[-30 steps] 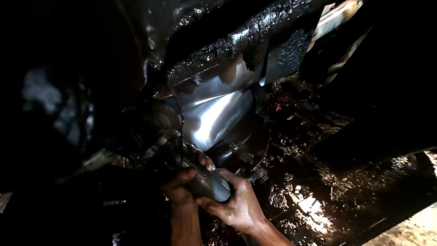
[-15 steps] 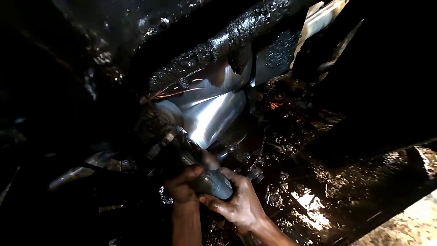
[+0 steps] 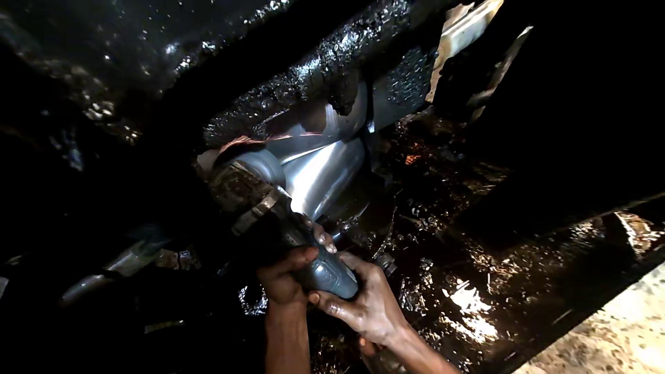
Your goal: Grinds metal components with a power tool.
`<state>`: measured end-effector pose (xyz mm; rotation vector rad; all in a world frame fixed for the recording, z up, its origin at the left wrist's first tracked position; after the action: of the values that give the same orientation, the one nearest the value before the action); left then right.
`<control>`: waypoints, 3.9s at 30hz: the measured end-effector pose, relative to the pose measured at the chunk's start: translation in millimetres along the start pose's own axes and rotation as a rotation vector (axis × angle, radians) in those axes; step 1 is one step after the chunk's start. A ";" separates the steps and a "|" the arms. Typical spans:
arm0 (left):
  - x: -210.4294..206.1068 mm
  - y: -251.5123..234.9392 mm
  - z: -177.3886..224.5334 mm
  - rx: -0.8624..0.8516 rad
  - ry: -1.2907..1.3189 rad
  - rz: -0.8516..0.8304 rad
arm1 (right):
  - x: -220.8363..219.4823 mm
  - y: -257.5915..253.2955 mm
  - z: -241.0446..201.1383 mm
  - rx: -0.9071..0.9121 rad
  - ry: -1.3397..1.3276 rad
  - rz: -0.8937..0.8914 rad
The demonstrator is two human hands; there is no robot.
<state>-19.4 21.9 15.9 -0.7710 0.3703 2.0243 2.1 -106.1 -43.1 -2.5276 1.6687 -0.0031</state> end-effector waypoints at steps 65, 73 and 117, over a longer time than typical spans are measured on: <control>-37.1 -7.2 -40.7 0.190 -0.232 0.087 | 34.8 2.0 20.6 -0.033 -0.266 0.101; -43.8 -7.0 -44.8 0.212 -0.266 0.105 | 38.4 1.5 24.5 -0.001 -0.299 0.116; -74.7 -9.8 -56.4 0.240 -0.494 0.176 | 51.8 0.9 30.4 -0.108 -0.540 0.113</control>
<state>39.2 -51.5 21.9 -0.0821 0.3916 2.1983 23.7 -151.1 -76.6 -2.2129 1.6036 0.7262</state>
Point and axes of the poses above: each hand's wrist, its own y-axis away from the middle knuckle, its own x-axis out of the back of the hand, z = x × y, the point moved 2 cm from there along -y, towards the middle knuckle, and after that the axes turned 12 degrees about z, right-handed, at the moved point
